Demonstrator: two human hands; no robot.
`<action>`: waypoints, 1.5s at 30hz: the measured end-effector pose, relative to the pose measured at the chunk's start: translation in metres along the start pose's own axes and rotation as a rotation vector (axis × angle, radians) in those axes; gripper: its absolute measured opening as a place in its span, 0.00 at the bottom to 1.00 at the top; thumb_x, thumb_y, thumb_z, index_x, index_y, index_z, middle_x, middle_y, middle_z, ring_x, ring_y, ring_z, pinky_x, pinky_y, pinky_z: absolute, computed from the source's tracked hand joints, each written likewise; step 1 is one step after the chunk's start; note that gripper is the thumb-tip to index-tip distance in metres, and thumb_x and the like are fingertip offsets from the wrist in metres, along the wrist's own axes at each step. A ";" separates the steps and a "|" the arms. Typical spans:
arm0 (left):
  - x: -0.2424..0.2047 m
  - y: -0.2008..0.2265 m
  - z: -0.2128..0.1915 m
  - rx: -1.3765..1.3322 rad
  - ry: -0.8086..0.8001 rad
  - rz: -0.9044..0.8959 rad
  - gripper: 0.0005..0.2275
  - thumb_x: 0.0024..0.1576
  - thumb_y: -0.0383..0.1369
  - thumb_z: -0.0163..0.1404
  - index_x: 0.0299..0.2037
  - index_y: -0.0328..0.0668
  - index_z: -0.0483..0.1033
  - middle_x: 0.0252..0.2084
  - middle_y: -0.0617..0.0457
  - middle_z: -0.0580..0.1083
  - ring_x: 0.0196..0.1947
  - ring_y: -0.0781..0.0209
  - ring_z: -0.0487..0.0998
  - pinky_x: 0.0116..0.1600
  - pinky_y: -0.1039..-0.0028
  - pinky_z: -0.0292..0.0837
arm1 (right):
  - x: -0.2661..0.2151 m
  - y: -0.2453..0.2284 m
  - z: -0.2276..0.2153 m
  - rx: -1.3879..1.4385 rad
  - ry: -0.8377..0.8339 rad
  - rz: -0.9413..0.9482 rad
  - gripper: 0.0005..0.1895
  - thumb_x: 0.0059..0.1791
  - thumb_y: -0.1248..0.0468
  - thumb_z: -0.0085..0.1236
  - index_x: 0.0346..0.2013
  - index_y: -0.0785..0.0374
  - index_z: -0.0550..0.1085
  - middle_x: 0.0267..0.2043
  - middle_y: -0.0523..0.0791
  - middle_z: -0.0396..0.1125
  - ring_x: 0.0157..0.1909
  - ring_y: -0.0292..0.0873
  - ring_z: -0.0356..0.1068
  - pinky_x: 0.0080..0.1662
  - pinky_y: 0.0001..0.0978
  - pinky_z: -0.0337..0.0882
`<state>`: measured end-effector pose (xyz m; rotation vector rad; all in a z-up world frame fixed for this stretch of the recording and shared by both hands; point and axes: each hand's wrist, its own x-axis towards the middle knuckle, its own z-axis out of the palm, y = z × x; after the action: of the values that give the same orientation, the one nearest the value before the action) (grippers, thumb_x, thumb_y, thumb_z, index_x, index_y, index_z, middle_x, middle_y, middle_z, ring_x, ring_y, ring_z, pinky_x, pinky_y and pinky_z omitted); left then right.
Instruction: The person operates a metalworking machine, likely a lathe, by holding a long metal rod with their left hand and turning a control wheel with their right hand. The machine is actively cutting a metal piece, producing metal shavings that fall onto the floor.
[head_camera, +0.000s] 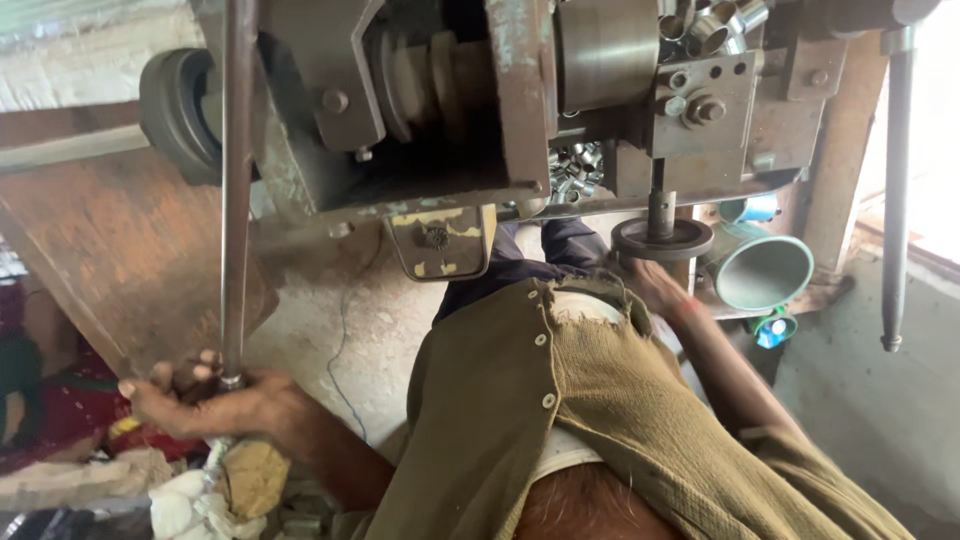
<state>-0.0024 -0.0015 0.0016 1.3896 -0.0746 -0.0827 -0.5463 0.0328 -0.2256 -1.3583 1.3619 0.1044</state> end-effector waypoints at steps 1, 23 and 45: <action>-0.003 0.002 -0.003 0.014 0.048 -0.018 0.11 0.60 0.39 0.56 0.38 0.38 0.72 0.32 0.56 0.71 0.25 0.70 0.72 0.29 0.80 0.71 | 0.008 0.009 -0.009 -0.179 -0.007 0.051 0.17 0.59 0.54 0.42 0.49 0.60 0.74 0.55 0.54 0.71 0.57 0.54 0.70 0.58 0.48 0.65; -0.072 0.012 -0.032 0.252 -0.143 -0.026 0.13 0.67 0.38 0.52 0.40 0.33 0.74 0.34 0.53 0.68 0.31 0.67 0.71 0.37 0.81 0.67 | -0.023 0.030 -0.045 -0.312 0.236 0.189 0.20 0.53 0.55 0.45 0.51 0.67 0.71 0.43 0.58 0.73 0.42 0.61 0.75 0.41 0.54 0.74; -0.157 0.044 -0.019 0.369 -0.593 0.004 0.14 0.68 0.37 0.51 0.36 0.31 0.74 0.29 0.47 0.72 0.28 0.61 0.72 0.39 0.73 0.69 | 0.035 -0.165 -0.301 -0.689 0.499 -0.297 0.63 0.28 0.61 0.85 0.71 0.57 0.55 0.61 0.64 0.59 0.53 0.69 0.69 0.54 0.52 0.73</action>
<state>-0.1558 0.0411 0.0407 1.6929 -0.6118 -0.4972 -0.5994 -0.2573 -0.0468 -2.2655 1.5823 0.0335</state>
